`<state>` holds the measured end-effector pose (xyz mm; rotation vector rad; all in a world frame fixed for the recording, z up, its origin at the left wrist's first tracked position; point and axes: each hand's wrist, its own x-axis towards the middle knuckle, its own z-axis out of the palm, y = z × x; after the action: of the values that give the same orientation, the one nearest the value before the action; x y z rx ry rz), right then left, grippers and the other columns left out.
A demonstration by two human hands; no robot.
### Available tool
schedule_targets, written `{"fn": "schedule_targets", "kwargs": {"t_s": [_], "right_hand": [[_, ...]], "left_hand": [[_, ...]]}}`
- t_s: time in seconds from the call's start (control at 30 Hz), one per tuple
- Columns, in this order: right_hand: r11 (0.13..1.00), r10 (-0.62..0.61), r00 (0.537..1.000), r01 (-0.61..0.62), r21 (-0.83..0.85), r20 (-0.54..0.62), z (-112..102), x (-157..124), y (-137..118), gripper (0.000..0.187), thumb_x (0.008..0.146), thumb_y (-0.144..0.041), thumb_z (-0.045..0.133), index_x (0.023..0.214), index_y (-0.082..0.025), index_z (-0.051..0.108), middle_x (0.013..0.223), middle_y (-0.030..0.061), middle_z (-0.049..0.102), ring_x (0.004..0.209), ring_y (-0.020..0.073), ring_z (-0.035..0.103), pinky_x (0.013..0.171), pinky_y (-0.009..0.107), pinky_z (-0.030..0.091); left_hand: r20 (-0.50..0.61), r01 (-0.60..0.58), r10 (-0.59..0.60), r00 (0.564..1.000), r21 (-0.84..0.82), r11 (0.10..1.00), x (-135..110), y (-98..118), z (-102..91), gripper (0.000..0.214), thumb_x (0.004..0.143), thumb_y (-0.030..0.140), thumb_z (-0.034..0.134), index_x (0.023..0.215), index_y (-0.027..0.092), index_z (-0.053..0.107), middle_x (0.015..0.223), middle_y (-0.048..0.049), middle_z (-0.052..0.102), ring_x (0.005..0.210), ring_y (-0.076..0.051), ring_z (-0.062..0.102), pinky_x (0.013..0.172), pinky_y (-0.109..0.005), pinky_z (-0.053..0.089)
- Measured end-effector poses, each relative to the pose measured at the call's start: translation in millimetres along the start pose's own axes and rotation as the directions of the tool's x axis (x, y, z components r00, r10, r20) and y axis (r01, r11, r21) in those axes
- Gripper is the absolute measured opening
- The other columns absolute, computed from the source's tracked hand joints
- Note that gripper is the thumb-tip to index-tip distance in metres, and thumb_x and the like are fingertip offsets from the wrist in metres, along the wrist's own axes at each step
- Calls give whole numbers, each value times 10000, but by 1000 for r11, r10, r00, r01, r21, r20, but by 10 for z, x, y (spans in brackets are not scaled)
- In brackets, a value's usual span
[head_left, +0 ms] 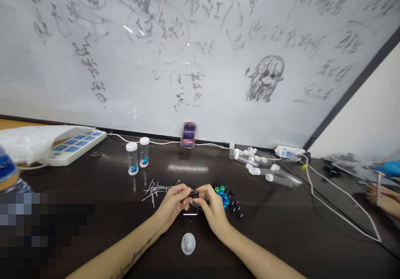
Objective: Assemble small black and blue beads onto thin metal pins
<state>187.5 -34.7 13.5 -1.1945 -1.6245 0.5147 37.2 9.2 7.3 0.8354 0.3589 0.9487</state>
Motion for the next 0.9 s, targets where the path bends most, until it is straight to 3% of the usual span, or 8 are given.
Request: {"fn": "schedule_targets", "kwargs": {"t_s": [0.07, 0.27, 0.43, 0.67, 0.9], "right_hand": [[999, 30, 999, -30, 19, 26, -3, 1, -1, 71, 853, -254, 574, 835, -198, 535, 673, -19, 562, 612, 148, 547, 583, 239, 417], [995, 101, 990, -99, -20, 98, -22, 3, -29, 314, 930, -336, 446, 653, -191, 470, 527, -43, 493, 473, 107, 455, 493, 218, 336], [999, 35, 999, -34, -15, 38, -10, 6, -40, 127, 857, -284, 576, 793, -195, 510, 661, -31, 530, 586, 126, 488, 567, 225, 367], [997, 71, 993, -67, -49, 89, -20, 15, -31, 340, 931, -355, 435, 636, -188, 462, 541, -45, 461, 516, 110, 442, 525, 226, 327], [997, 68, 997, -66, -36, 43, -10, 15, -3, 186, 830, -358, 604, 788, -196, 521, 614, -46, 502, 535, 119, 448, 517, 221, 333]], "left_hand": [[1, 9, -9, 1000, -2, 1000, -2, 3, 2, 170, 765, 275, 680, 707, 125, 624, 558, 11, 515, 481, -59, 405, 470, -172, 327], [24, 42, -43, 999, 21, 999, -12, 19, 10, 186, 755, 297, 685, 712, 126, 626, 539, 3, 532, 479, -70, 425, 476, -184, 325], [-4, 16, -16, 1000, -1, 1000, -8, 14, 13, 175, 755, 282, 688, 709, 124, 627, 562, 12, 512, 481, -61, 397, 470, -178, 319], [18, 44, -45, 999, 26, 999, -16, 23, 21, 186, 759, 294, 685, 711, 126, 622, 545, 0, 528, 482, -70, 414, 472, -183, 321], [-3, 12, -12, 1000, 14, 1000, -9, 15, 14, 185, 755, 294, 688, 706, 127, 624, 544, 19, 495, 465, -57, 391, 461, -171, 312]]}}
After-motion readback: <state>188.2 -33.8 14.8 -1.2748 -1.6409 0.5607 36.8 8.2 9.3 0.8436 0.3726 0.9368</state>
